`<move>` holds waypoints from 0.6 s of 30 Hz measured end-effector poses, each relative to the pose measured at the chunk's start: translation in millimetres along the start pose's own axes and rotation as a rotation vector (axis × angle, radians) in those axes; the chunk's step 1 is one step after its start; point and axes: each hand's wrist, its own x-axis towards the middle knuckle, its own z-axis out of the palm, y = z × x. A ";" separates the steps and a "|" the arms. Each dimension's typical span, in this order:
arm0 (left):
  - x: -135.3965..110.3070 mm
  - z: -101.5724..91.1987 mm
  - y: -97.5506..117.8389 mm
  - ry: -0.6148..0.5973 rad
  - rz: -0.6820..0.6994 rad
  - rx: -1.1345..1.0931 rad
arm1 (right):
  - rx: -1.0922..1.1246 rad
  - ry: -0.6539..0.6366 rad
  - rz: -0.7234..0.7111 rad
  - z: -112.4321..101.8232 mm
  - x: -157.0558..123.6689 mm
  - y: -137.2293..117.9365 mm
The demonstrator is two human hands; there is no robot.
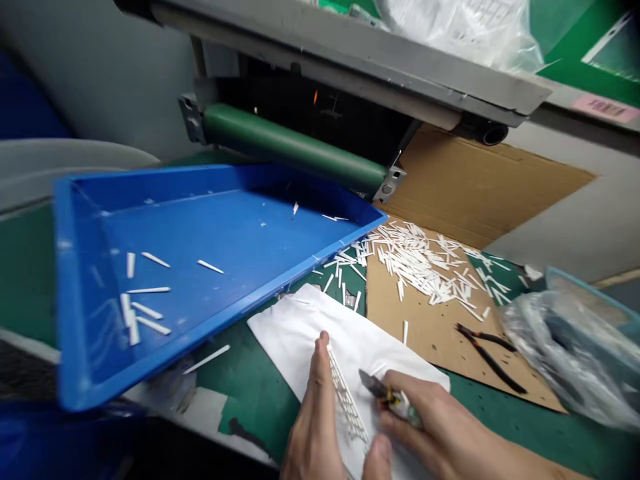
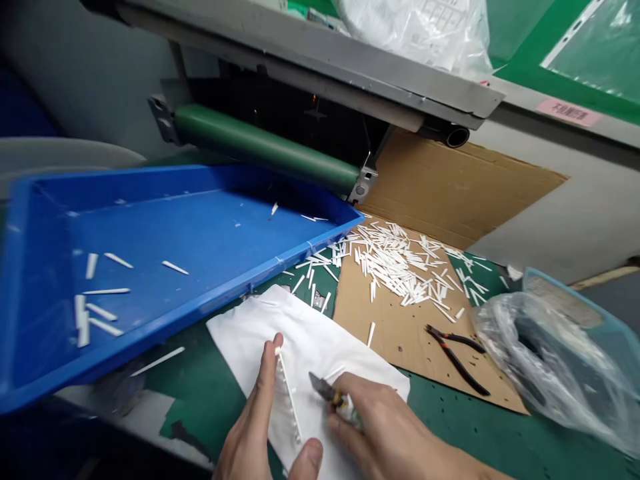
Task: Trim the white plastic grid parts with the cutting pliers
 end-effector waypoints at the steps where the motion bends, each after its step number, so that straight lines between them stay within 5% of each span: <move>1: -0.3 -5.4 -0.2 -0.007 0.003 0.028 | 0.112 0.007 0.030 -2.5 -0.7 2.4; 5: -5.2 -33.1 2.8 0.043 0.015 0.231 | 0.564 0.003 0.051 -7.4 -13.3 21.3; 7: -7.4 -43.4 7.3 0.047 0.043 0.322 | 0.592 0.052 -0.001 -9.3 -23.2 33.0; 13: 3.5 -40.0 16.5 -0.041 0.047 0.569 | -0.016 0.347 -0.118 -18.4 -20.0 46.3; 18: 5.1 -37.1 28.4 -0.080 -0.014 0.654 | -0.282 0.275 -0.388 -10.9 -8.3 31.3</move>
